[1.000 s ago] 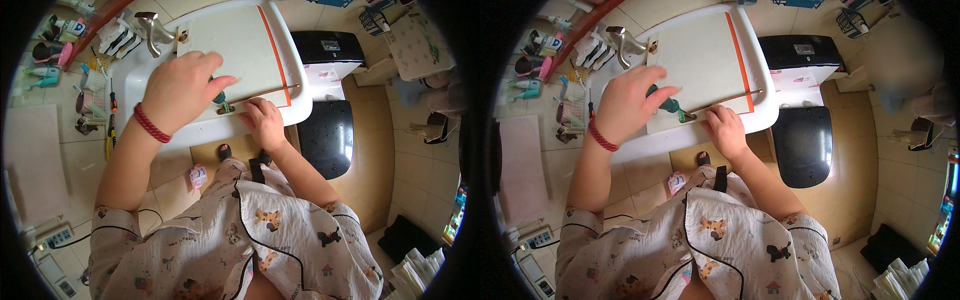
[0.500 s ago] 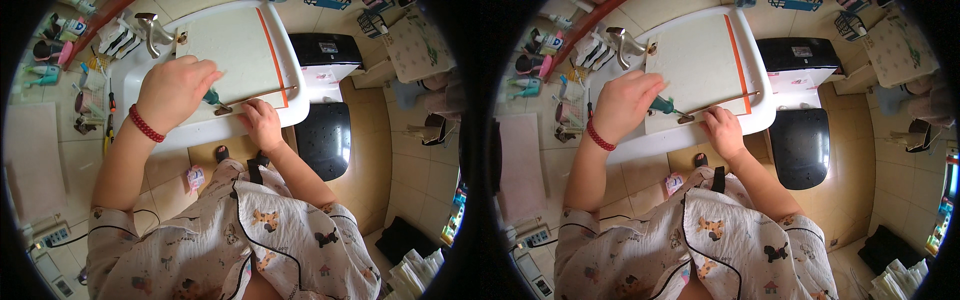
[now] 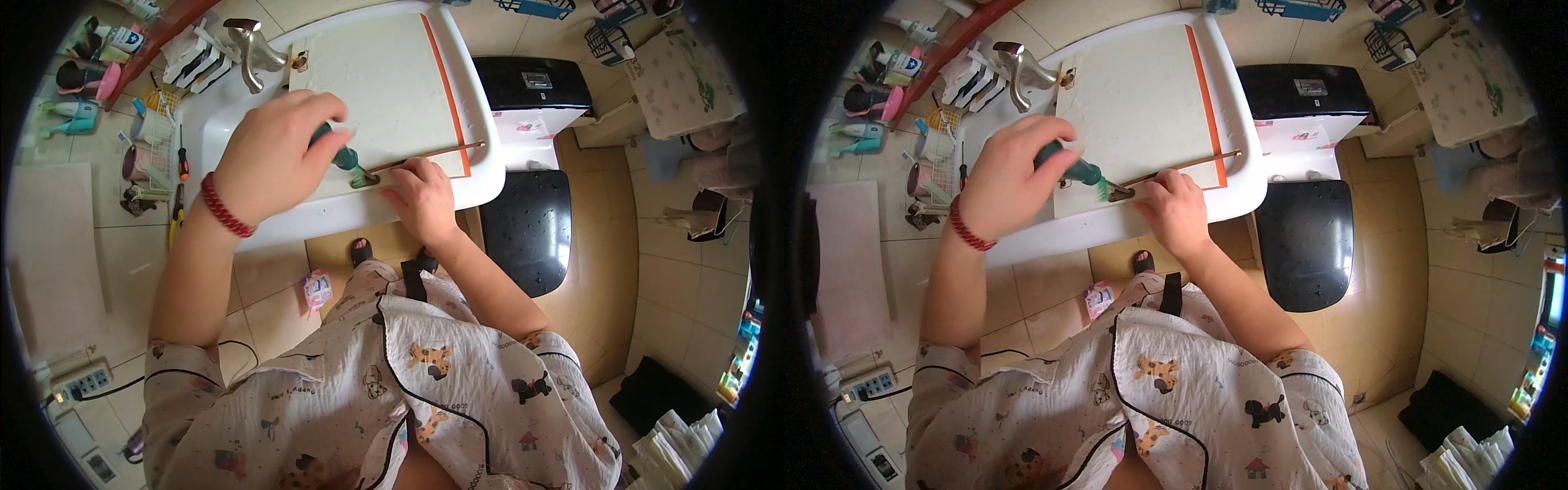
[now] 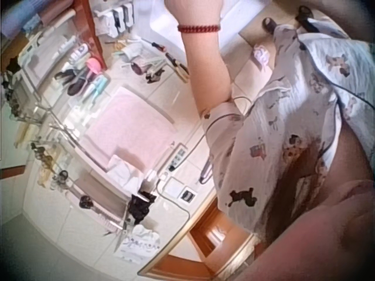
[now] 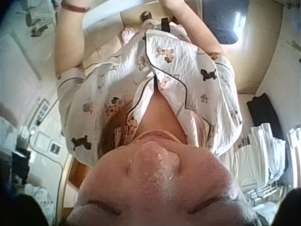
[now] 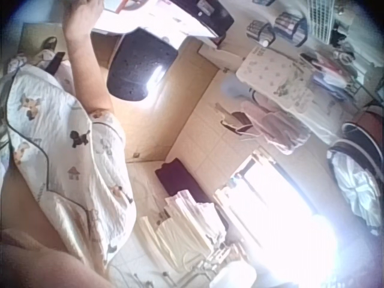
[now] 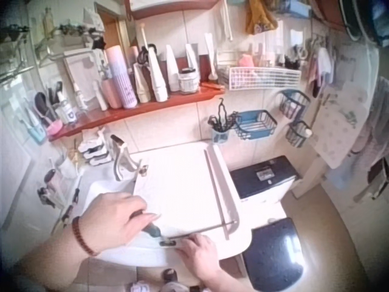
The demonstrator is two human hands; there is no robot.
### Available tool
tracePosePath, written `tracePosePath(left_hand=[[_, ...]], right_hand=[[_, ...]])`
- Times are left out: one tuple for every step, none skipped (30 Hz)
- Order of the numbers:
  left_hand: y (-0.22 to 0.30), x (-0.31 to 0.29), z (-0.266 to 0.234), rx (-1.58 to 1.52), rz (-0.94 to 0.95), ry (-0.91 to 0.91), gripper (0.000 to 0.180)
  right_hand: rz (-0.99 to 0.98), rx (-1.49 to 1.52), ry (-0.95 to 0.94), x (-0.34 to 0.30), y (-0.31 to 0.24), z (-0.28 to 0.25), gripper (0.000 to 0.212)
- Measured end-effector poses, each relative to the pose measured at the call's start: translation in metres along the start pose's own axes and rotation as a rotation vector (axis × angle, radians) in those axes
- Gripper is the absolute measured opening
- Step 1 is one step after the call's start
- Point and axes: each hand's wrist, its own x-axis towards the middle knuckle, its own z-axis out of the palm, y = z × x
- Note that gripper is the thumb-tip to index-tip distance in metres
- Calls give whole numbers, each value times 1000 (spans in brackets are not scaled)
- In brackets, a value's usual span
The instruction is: The person uses pliers and a screwdriver to remove hardware from a cabinet door, wipes down the door in the sink, and then uses a screwdriver to re-secure a hinge to the door.
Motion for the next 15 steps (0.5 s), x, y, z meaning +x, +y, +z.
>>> tracePosePath(left_hand=[[-1, 1, -1, 166, -234, -218, 31], [0, 1, -1, 259, -277, -205, 32], [-1, -1, 0, 257, -276, -204, 32], [-3, -6, 1, 16, -129, -43, 24], [-5, -6, 2, -100, 10, 68, 22], [-4, -5, 1, -201, 161, 163, 21], [-1, -4, -1, -201, 161, 165, 21], [3, 0, -6, -25, -94, -83, 24], [2, -1, -3, 60, -193, -153, 26], [0, -2, -1, 154, -285, -233, 29], [-2, -4, 2, 248, -371, -321, 32], [-3, -7, 8, 28, -124, 14, 23], [-6, -10, 7, -68, -40, 102, 23], [-7, -11, 5, -160, 54, 180, 22], [-9, -13, 3, -246, 155, 251, 22]], right_hand=[[-2, 1, -1, 2, -2, 1, 25], [34, 16, -51, 4, -5, 3, 23], [73, 27, -101, 6, -7, 3, 22], [73, 24, -102, 8, -8, 3, 22], [109, 27, -131, 11, -9, 2, 20], [145, 32, -159, 13, -10, 3, 18], [143, 31, -159, 14, -9, 4, 18], [156, 35, -161, 15, -8, 6, 16], [168, 42, -165, 15, -9, 8, 15], [164, 43, -169, 16, -11, 9, 15], [178, 51, -160, 17, -13, 11, 15], [197, 61, -149, 17, -14, 10, 15], [197, 63, -149, 17, -14, 10, 15], [205, 70, -140, 17, -13, 10, 15], [210, 71, -132, 18, -13, 10, 15]])
